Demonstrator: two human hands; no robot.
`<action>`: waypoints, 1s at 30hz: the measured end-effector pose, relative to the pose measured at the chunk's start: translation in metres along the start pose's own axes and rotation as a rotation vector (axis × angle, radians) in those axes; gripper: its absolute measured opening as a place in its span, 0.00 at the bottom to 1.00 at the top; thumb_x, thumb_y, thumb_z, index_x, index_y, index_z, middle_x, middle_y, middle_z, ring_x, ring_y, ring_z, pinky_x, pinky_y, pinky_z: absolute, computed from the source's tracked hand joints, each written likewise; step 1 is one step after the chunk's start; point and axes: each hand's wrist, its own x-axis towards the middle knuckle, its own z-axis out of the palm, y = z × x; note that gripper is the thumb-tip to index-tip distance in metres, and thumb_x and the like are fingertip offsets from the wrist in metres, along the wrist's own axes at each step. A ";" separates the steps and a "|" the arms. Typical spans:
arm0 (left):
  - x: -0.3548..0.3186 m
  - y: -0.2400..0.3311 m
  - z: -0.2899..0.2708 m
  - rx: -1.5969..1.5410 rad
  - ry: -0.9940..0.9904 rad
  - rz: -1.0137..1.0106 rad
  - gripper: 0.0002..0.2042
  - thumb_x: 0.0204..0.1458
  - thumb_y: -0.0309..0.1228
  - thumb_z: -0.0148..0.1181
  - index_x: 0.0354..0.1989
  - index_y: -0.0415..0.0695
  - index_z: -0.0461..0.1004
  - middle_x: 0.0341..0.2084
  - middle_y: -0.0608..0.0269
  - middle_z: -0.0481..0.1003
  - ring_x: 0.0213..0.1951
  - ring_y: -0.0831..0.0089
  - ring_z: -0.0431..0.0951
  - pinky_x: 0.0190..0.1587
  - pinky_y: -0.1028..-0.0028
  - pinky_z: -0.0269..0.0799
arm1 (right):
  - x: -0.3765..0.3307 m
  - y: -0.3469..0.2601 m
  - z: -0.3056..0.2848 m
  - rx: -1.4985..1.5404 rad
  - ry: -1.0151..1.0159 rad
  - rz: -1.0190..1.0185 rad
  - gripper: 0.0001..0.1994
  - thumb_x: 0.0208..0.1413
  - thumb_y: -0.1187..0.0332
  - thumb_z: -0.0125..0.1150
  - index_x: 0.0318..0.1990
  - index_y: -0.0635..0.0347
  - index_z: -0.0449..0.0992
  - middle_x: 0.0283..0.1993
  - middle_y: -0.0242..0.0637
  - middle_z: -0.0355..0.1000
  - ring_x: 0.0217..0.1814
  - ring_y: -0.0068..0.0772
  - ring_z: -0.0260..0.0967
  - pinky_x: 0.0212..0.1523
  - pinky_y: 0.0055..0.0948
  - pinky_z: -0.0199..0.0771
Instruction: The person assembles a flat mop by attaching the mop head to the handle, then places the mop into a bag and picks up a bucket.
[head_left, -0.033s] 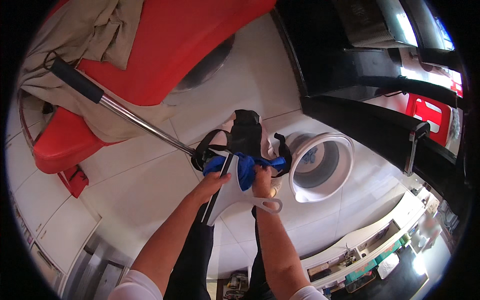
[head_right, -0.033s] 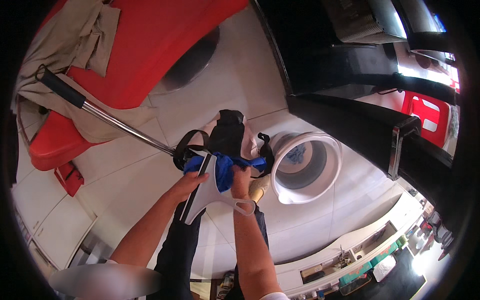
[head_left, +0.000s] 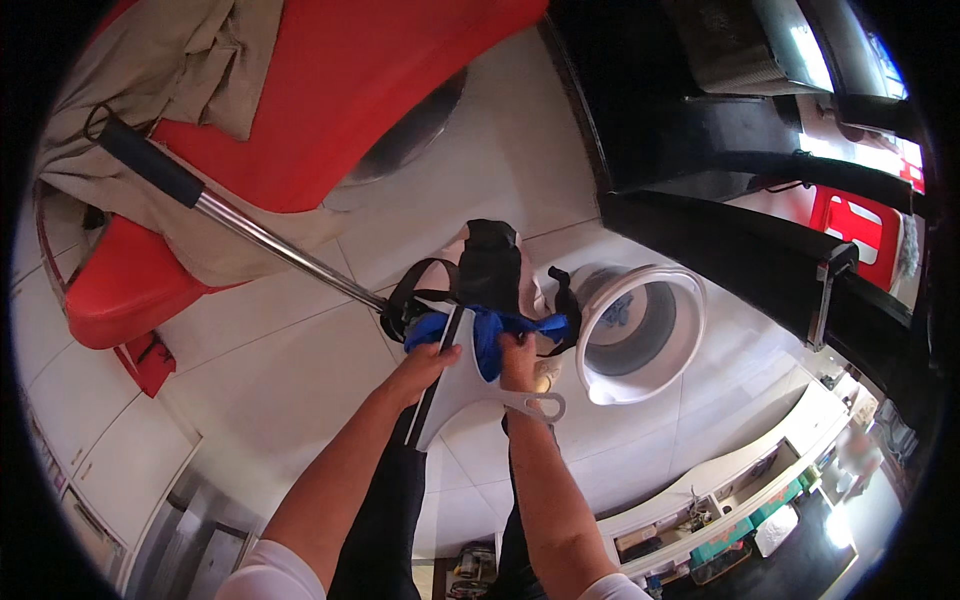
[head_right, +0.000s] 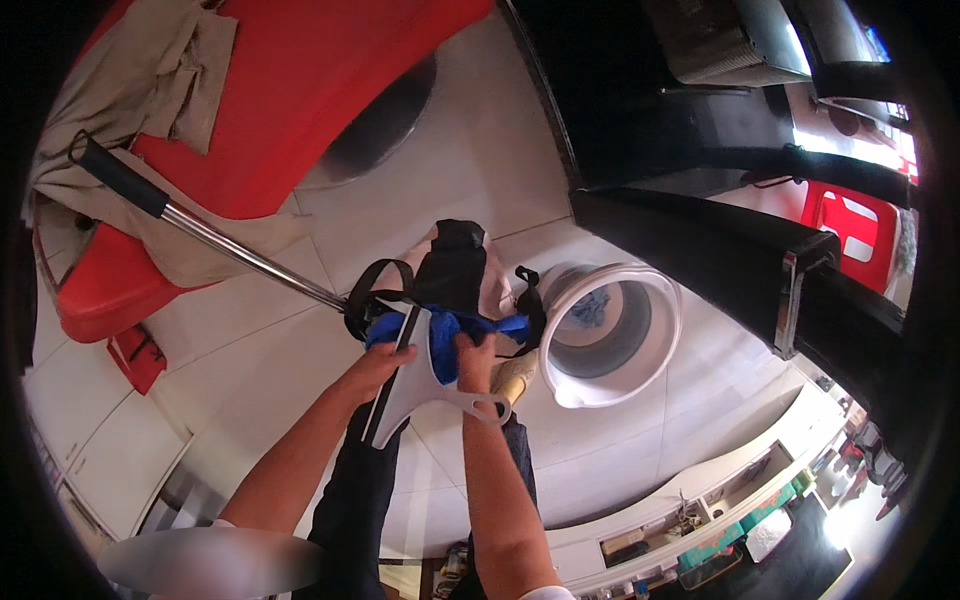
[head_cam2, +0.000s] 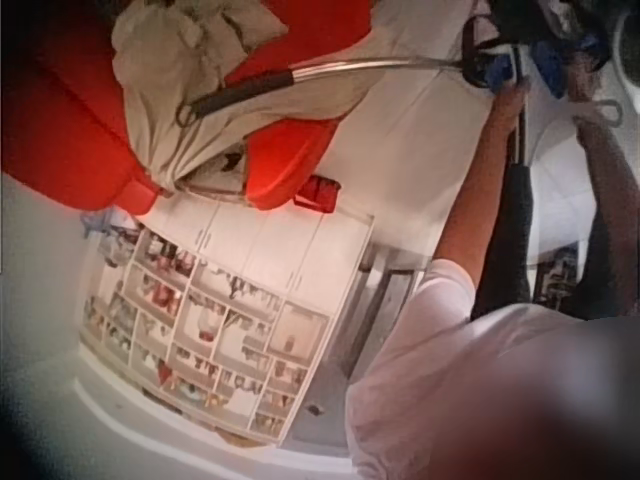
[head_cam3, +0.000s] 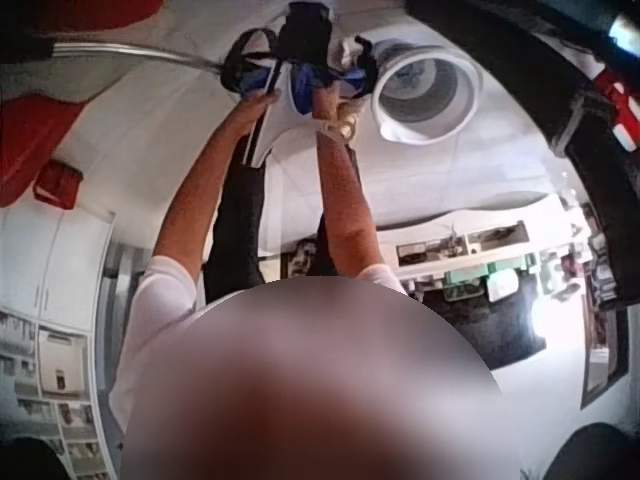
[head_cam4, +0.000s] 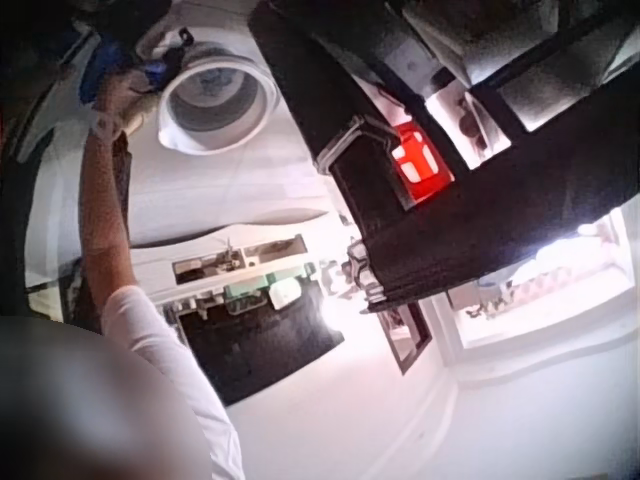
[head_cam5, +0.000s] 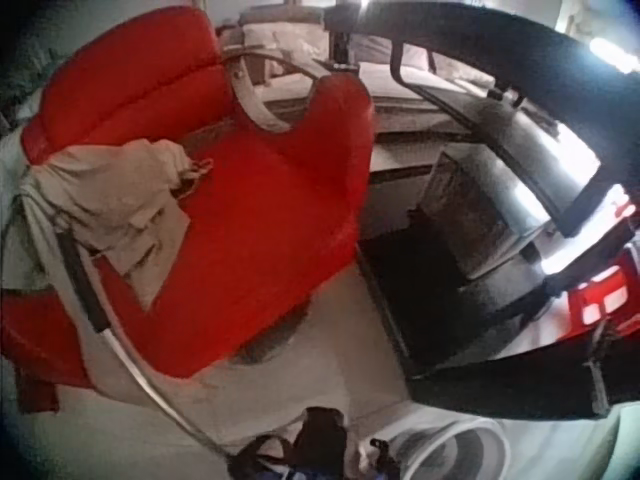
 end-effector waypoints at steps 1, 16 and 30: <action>0.004 0.000 0.002 0.015 0.019 0.014 0.18 0.55 0.42 0.51 0.39 0.36 0.71 0.29 0.61 0.73 0.32 0.74 0.71 0.37 0.71 0.67 | -0.008 0.007 0.003 -0.277 0.028 -0.336 0.14 0.47 0.71 0.51 0.43 0.64 0.67 0.33 0.43 0.70 0.36 0.45 0.70 0.42 0.38 0.70; -0.008 0.015 0.003 0.471 0.025 0.031 0.17 0.52 0.36 0.56 0.45 0.37 0.69 0.37 0.59 0.74 0.38 0.71 0.72 0.43 0.72 0.66 | 0.010 -0.047 -0.031 -0.930 -0.147 0.033 0.13 0.49 0.63 0.56 0.36 0.64 0.74 0.35 0.50 0.73 0.39 0.53 0.71 0.40 0.39 0.70; 0.062 0.020 0.035 1.091 0.318 0.243 0.25 0.41 0.45 0.62 0.36 0.33 0.73 0.35 0.41 0.73 0.39 0.49 0.74 0.41 0.63 0.70 | -0.066 -0.161 -0.090 0.361 -0.263 0.349 0.26 0.56 0.56 0.52 0.58 0.58 0.55 0.50 0.43 0.64 0.51 0.34 0.66 0.33 0.30 0.78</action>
